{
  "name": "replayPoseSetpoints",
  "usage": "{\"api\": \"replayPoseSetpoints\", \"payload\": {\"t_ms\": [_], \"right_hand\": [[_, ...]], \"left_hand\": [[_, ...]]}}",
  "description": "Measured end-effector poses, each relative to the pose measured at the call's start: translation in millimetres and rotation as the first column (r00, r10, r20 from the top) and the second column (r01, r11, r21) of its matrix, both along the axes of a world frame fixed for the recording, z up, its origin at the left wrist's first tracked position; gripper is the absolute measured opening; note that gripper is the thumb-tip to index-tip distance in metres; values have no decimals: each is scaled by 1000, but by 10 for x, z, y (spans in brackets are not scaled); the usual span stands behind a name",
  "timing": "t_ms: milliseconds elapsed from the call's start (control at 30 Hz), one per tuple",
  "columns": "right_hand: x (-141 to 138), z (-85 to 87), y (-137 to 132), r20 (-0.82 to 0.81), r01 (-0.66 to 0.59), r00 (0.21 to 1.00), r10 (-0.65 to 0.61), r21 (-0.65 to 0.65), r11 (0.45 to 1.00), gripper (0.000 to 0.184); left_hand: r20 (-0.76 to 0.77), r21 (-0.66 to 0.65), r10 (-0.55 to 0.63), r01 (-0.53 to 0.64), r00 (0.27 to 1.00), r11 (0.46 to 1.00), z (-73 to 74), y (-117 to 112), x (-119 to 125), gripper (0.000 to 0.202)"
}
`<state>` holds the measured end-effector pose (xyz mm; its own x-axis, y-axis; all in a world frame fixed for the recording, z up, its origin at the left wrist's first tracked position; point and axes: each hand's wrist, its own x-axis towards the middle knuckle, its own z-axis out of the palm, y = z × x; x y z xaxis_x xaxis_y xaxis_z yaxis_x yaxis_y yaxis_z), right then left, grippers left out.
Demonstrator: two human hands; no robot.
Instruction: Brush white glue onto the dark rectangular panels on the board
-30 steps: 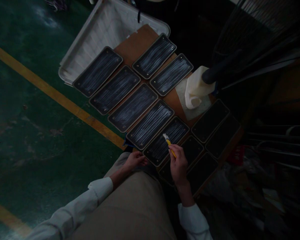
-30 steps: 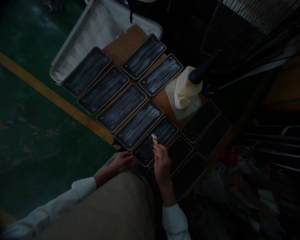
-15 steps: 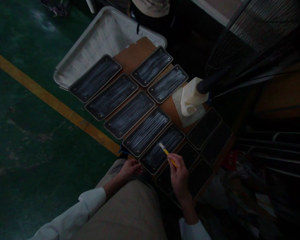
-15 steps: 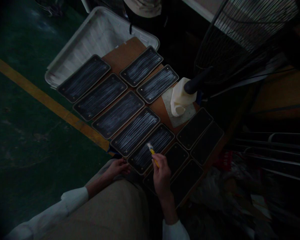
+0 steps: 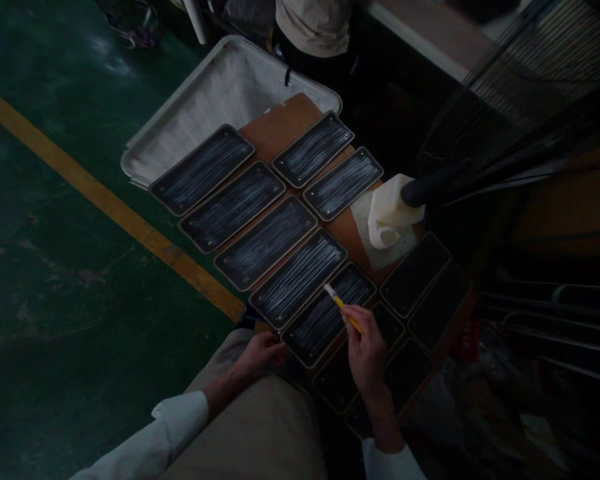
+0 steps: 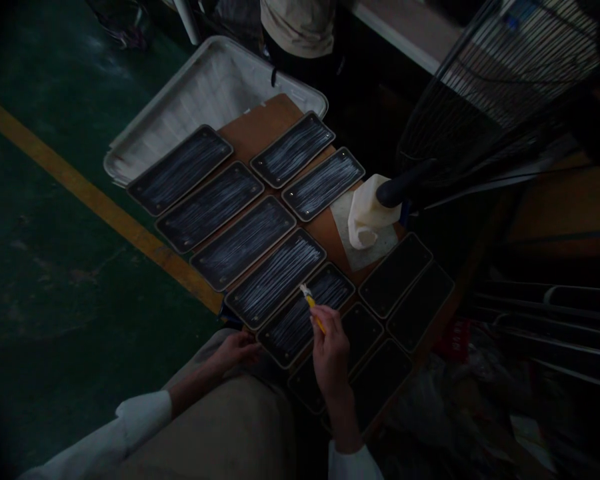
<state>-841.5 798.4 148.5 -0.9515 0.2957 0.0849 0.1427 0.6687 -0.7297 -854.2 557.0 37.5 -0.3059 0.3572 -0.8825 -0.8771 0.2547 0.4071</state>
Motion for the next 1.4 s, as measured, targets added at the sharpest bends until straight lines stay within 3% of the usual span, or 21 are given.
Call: {"api": "replayPoseSetpoints", "payload": {"t_ms": [100,200,333,500,633,733,800,867,1000,1100,1233,1400], "right_hand": [[-400,-11,162,-106,53,993,-45,72,996,17],[-791,-138,314,-141,34,990,-13,145,989,20],[-995,-307,304,-102,-10,994,30,192,981,23],[-613,-310,-177,29,-125,992,123,102,987,24],[-97,-141,-698,151,-200,965,213,-98,975,27],[24,-19,-826,178,-170,961,211,-219,961,25],[-113,11,-714,134,-127,979,156,-197,972,24],[-391,-10,-483,59,-91,994,97,-95,991,22],[-1026,-162,-1,-55,-54,997,62,139,989,22],[-1236,-309,69,-79,-47,995,64,202,978,23],[-961,-376,-350,15,-155,988,154,153,976,27],[-354,-158,-1024,107,-296,948,300,-57,954,30]], "left_hand": [[-73,-16,-37,36,997,999,51,-63,-88,42],[-95,-29,11,-14,995,999,77,-112,-194,45],[-63,-30,122,-124,991,992,64,-119,-282,48],[-21,-12,198,-198,980,980,53,-103,-302,45],[3,-24,194,-194,981,981,70,-110,-324,43],[8,-9,182,-182,983,983,82,-121,-343,45],[6,3,173,-173,985,985,89,-134,-355,47],[5,14,155,-155,988,988,96,-151,-370,50],[13,43,117,-118,993,992,105,-189,-409,47],[30,29,102,-103,994,994,101,-201,-440,43],[55,38,103,-105,993,994,95,-198,-478,34],[96,31,107,-111,990,993,69,-201,-500,18]]}}
